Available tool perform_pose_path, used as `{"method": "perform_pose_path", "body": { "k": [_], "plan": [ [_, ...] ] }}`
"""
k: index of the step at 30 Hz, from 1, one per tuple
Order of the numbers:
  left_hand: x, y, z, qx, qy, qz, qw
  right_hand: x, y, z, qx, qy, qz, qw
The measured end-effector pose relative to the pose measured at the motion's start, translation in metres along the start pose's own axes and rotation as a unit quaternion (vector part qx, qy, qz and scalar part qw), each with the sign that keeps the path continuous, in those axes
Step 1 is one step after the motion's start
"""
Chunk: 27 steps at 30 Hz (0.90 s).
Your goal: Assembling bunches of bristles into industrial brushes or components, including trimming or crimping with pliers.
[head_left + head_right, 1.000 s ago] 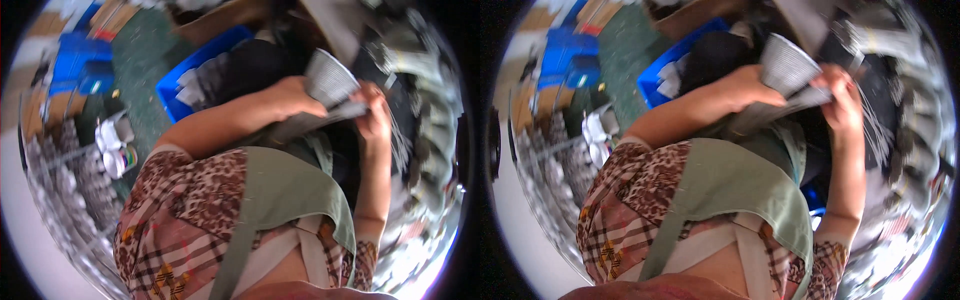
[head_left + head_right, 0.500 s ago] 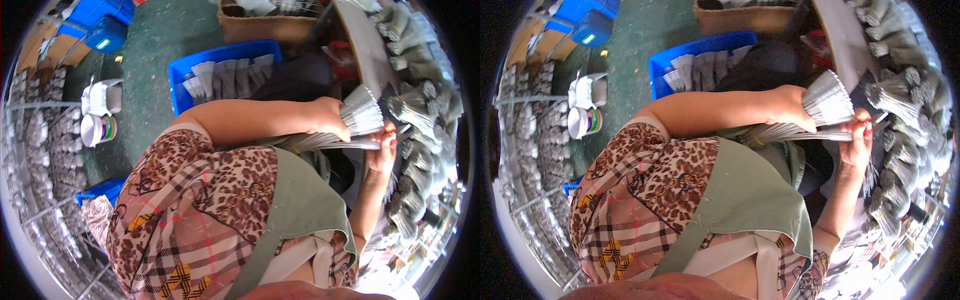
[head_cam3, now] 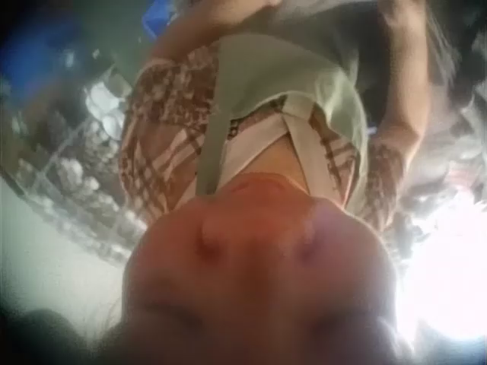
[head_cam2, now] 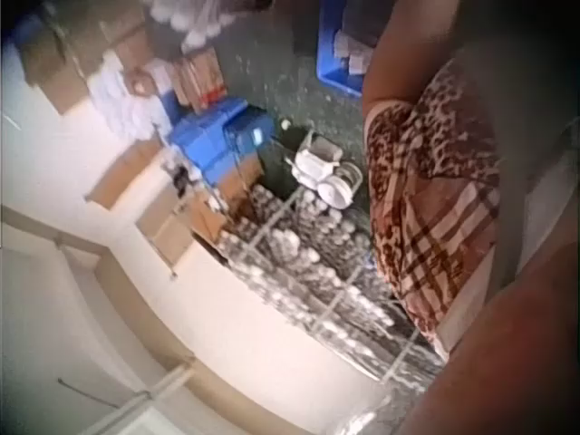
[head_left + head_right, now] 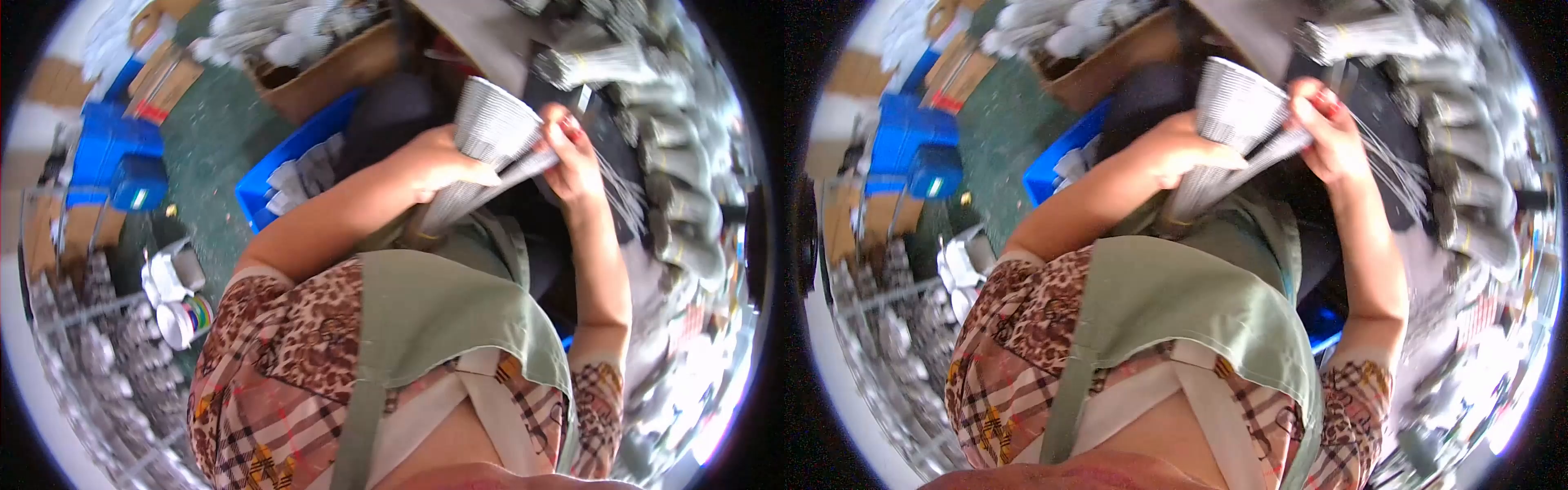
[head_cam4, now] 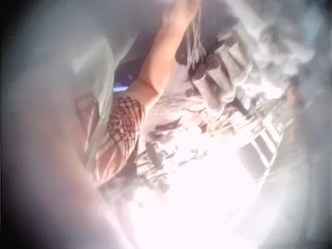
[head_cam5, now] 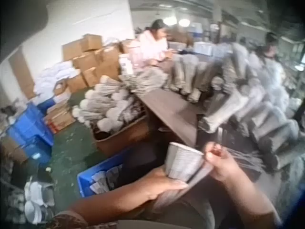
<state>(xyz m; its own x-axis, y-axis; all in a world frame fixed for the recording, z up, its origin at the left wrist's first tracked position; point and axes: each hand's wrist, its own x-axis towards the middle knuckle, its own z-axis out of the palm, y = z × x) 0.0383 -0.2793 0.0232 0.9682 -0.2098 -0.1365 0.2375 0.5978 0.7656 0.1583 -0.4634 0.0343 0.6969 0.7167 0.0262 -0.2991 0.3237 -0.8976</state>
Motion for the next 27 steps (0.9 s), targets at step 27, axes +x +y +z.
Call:
{"method": "perform_pose_path", "body": {
  "k": [27],
  "plan": [
    [-0.006, 0.013, 0.006, 0.120, 0.088, -0.050, 0.988, 0.006, -0.009, 0.000, -0.021, -0.084, -0.028, 0.996]
  ]
}}
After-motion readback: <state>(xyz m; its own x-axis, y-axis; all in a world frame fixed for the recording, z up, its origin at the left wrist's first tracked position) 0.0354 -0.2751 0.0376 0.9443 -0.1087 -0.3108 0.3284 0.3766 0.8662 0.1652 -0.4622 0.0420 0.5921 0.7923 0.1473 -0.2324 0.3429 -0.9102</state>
